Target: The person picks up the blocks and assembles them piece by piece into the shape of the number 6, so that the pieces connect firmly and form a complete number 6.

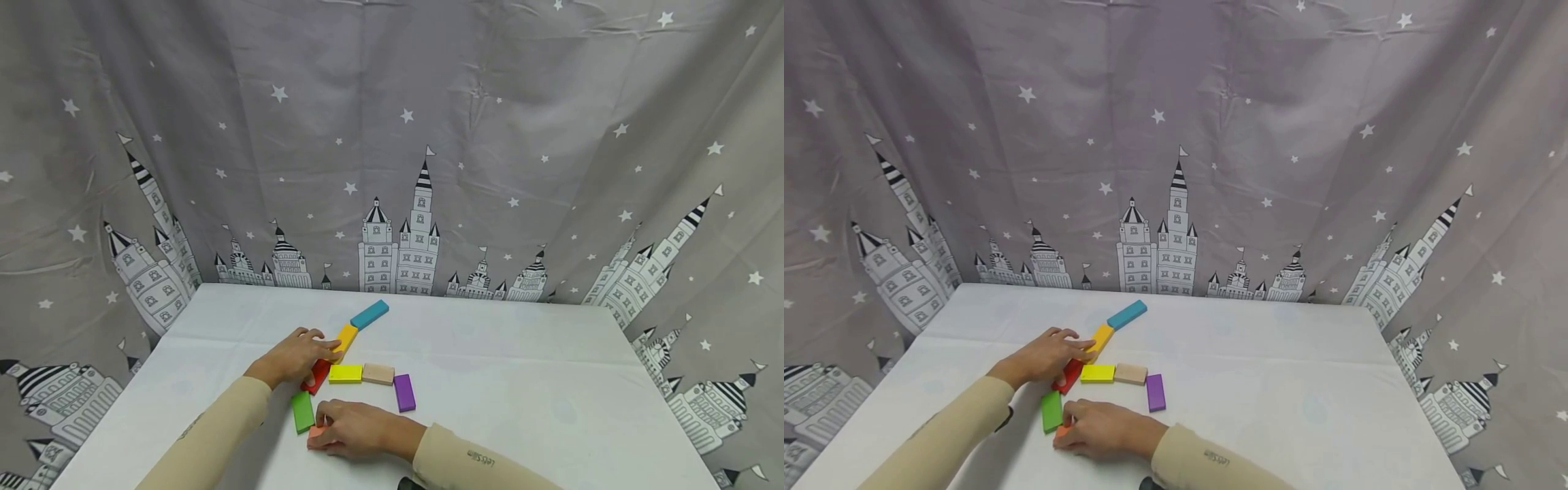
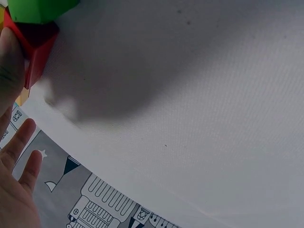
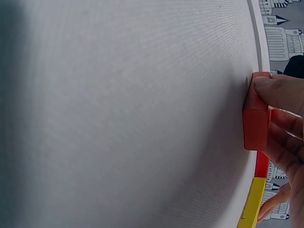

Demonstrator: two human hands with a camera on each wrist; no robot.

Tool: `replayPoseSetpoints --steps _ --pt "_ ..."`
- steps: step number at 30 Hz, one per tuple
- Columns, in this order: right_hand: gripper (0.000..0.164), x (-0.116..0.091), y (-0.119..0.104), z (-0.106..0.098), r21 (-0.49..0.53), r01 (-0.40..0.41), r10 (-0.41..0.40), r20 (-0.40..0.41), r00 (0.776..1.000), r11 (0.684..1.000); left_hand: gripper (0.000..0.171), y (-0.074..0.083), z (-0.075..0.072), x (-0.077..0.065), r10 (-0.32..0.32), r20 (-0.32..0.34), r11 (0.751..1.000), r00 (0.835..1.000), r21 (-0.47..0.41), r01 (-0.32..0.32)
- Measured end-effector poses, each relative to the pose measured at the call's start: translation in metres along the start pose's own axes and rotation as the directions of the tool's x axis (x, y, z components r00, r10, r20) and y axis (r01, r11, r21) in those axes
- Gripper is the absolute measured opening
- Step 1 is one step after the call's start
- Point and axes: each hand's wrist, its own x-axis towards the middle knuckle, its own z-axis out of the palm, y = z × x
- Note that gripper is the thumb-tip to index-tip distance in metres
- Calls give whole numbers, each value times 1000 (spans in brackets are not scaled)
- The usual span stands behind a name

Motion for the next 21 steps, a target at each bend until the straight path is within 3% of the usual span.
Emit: replayPoseSetpoints --steps 6,9,21 --pt "35 -4 1 -7 40 -40 38 57 998 998 64 0 0 -1 8 4 1000 1000 4 -8" --pt "38 -13 7 -14 53 -76 74 48 996 996 64 0 0 -2 15 -9 1000 1000 8 -14" --pt "41 -70 48 -30 50 -271 272 -8 962 961 64 0 0 1 -6 4 1000 1000 19 6"
